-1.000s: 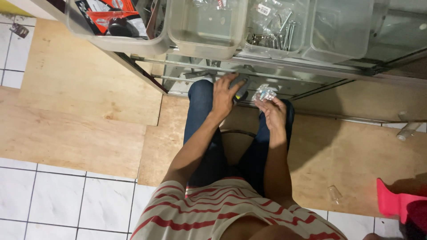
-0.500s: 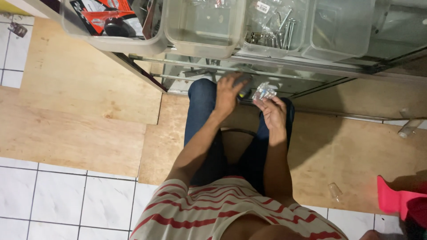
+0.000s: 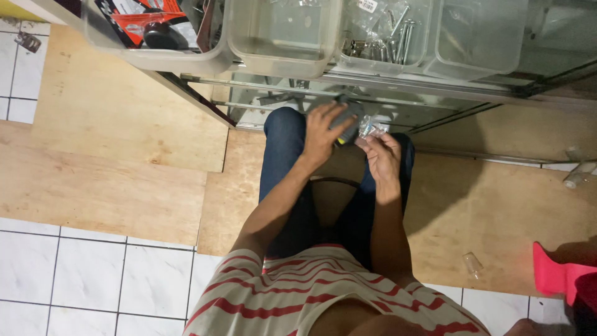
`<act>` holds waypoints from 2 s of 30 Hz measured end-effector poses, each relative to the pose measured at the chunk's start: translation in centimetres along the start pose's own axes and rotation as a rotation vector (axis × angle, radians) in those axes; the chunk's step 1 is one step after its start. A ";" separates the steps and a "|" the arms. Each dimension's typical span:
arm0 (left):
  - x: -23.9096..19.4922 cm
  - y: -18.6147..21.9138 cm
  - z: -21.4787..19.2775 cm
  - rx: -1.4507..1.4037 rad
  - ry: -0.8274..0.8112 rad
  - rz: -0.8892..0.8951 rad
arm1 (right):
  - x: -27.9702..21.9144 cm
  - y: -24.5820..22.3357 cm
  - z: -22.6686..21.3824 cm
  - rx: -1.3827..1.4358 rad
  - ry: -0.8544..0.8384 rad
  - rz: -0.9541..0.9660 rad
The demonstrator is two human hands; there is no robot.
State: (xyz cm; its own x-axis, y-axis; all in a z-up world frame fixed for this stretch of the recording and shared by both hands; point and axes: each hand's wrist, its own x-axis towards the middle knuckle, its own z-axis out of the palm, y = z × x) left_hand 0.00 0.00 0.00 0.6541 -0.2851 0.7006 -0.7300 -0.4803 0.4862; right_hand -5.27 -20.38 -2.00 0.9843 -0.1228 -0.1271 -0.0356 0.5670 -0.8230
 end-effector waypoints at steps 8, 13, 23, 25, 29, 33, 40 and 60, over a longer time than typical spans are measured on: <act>-1.1 0.4 -0.6 -0.066 0.090 -0.020 | 1.1 2.6 -3.3 -0.174 0.153 0.016; -1.2 2.0 0.4 -0.049 -0.099 0.128 | 1.1 3.3 -4.6 -0.333 0.209 -0.019; -3.0 -3.8 2.4 -0.345 0.018 -0.505 | 0.9 0.4 -2.4 0.050 0.073 -0.044; -5.5 -5.4 4.8 -0.568 0.050 -0.599 | 1.4 1.8 -4.1 0.030 0.111 -0.015; -7.8 -5.1 7.1 -1.359 -0.261 -0.962 | 1.9 4.7 -6.7 -0.184 0.079 -0.087; -4.5 -2.1 5.2 -1.341 -0.331 -0.969 | 0.7 2.9 -0.3 -0.722 0.068 -0.257; -6.1 -3.7 7.9 -1.193 -0.302 -0.998 | 1.1 6.3 -3.0 -1.119 0.194 -0.639; 7.3 2.5 -0.7 -1.395 -0.032 -0.765 | -1.3 -12.4 4.4 0.226 -0.248 -0.392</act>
State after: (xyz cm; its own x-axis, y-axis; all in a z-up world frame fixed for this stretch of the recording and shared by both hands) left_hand 2.82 -2.67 6.69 0.9264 -0.3690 0.0751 0.1692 0.5861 0.7924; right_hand -5.34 -23.65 10.83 0.9285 -0.1799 0.3248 0.3556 0.6825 -0.6385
